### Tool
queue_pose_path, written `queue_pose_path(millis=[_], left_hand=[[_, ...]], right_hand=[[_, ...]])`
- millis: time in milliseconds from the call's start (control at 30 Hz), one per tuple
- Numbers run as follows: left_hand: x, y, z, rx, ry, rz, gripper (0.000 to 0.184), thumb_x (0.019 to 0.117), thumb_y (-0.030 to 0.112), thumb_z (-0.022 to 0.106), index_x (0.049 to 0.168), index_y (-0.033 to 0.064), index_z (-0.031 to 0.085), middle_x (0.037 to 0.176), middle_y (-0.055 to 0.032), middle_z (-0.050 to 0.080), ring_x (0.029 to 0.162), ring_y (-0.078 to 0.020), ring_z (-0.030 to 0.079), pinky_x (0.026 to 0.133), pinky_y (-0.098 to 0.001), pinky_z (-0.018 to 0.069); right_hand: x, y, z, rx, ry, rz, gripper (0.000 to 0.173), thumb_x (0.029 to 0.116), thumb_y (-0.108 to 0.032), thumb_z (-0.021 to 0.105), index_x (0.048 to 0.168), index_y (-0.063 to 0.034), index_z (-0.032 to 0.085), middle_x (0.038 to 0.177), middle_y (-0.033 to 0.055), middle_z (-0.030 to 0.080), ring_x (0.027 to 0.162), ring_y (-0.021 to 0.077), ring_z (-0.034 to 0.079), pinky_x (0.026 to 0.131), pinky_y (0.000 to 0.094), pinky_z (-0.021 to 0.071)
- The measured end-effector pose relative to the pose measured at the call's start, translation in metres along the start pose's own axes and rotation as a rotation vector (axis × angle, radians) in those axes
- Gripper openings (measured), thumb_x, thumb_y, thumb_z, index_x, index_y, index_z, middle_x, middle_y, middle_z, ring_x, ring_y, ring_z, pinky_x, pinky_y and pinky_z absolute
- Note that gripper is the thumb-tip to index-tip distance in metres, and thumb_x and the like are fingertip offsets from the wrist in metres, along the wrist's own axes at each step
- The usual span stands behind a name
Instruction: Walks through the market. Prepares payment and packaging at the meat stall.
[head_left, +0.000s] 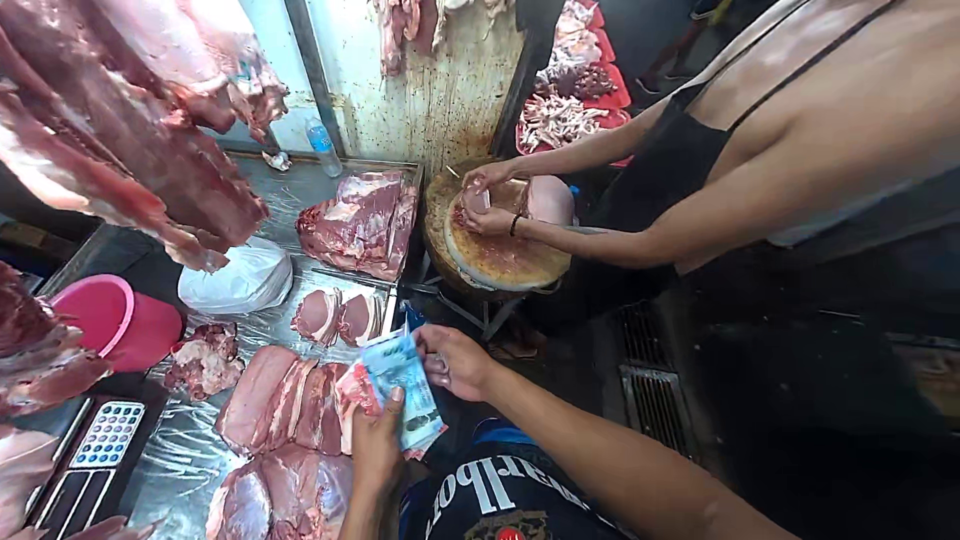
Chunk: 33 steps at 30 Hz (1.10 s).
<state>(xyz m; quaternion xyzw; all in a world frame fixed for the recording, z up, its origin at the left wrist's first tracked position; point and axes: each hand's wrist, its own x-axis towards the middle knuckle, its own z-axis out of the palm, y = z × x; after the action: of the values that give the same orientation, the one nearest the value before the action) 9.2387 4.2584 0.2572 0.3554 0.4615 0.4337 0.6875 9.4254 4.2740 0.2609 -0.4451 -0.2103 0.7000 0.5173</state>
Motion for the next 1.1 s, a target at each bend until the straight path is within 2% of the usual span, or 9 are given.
queue_pose_path(millis=[33,100,167,300,467,667,900,1000,1100], left_hand=[[0.005,0.004,-0.003,-0.014,0.052,0.039,0.029,0.0996,0.0,0.058,0.128,-0.006,0.054,0.101,-0.0168,0.074,0.088,-0.0245,0.075,0.082,-0.0431,0.065],[0.014,0.013,-0.01,-0.026,0.176,0.088,0.026,0.1017,0.002,0.054,0.127,-0.0041,0.055,0.1,-0.0132,0.074,0.088,-0.0212,0.075,0.081,-0.0419,0.0646],[0.021,0.027,-0.02,-0.032,0.3,0.12,0.026,0.1036,0.006,0.055,0.128,-0.0051,0.055,0.1,-0.0139,0.074,0.088,-0.0214,0.075,0.08,-0.0428,0.0652],[0.033,0.061,-0.035,-0.049,0.481,0.262,0.026,0.1046,0.008,0.053,0.129,0.0002,0.051,0.103,-0.0084,0.072,0.091,-0.0172,0.074,0.082,-0.0405,0.0648],[0.052,0.081,-0.046,-0.094,0.503,0.33,0.021,0.1079,0.014,0.049,0.126,0.0049,0.053,0.103,-0.0052,0.073,0.094,-0.0159,0.074,0.084,-0.0397,0.0645],[0.089,0.072,-0.002,-0.099,0.463,0.256,0.022,0.1071,0.014,0.051,0.126,0.0025,0.054,0.103,-0.0094,0.073,0.093,-0.0191,0.074,0.082,-0.0428,0.0647],[0.119,0.079,0.044,-0.083,0.442,0.311,0.026,0.1047,0.009,0.055,0.128,-0.0006,0.054,0.105,-0.0134,0.072,0.094,-0.0217,0.074,0.084,-0.0438,0.064],[0.119,0.087,0.045,-0.053,0.515,0.375,0.029,0.104,0.006,0.055,0.132,0.0009,0.05,0.109,-0.011,0.07,0.097,-0.0194,0.073,0.086,-0.0411,0.0636],[0.12,0.08,0.033,-0.042,0.578,0.317,0.028,0.1047,0.009,0.055,0.132,0.0019,0.051,0.106,-0.0102,0.072,0.093,-0.0191,0.074,0.082,-0.0419,0.0647]], right_hand=[[0.005,-0.007,-0.009,0.085,-0.011,0.038,0.053,0.11,-0.052,0.027,0.122,-0.0102,0.057,0.09,0.0009,0.063,0.063,0.0074,0.055,0.054,0.0223,0.0464],[0.012,-0.021,-0.03,0.193,0.002,0.09,0.075,0.1067,-0.063,0.015,0.138,-0.0054,0.051,0.113,0.0107,0.069,0.089,0.0186,0.069,0.076,0.0338,0.0577],[0.02,-0.033,-0.048,0.246,0.058,0.132,0.079,0.1074,-0.062,0.015,0.146,0.0001,0.044,0.126,0.0198,0.065,0.108,0.0292,0.069,0.093,0.0436,0.0576],[0.039,-0.062,-0.082,0.346,0.02,0.118,0.078,0.1083,-0.06,0.015,0.15,0.0019,0.037,0.138,0.0252,0.058,0.122,0.036,0.063,0.103,0.0478,0.0536],[0.057,-0.088,-0.099,0.465,-0.097,0.018,0.071,0.1107,-0.051,0.013,0.149,0.0042,0.037,0.141,0.0264,0.056,0.128,0.0378,0.059,0.108,0.0493,0.0495],[0.07,-0.097,-0.117,0.583,-0.309,-0.09,0.095,0.1013,-0.071,0.007,0.151,0.0044,0.036,0.152,0.0266,0.047,0.14,0.0405,0.048,0.117,0.0542,0.0409],[0.098,-0.108,-0.126,0.618,-0.26,-0.055,0.1,0.0989,-0.074,0.004,0.151,0.0048,0.037,0.149,0.0281,0.05,0.137,0.0415,0.051,0.114,0.0543,0.0435],[0.122,-0.114,-0.128,0.62,-0.21,-0.039,0.1,0.0991,-0.075,0.007,0.149,0.005,0.039,0.147,0.0277,0.052,0.134,0.0402,0.054,0.113,0.0534,0.0452],[0.138,-0.12,-0.137,0.616,-0.167,-0.011,0.089,0.1043,-0.065,0.007,0.149,0.0037,0.04,0.146,0.0254,0.053,0.134,0.0379,0.055,0.112,0.0519,0.0453]])
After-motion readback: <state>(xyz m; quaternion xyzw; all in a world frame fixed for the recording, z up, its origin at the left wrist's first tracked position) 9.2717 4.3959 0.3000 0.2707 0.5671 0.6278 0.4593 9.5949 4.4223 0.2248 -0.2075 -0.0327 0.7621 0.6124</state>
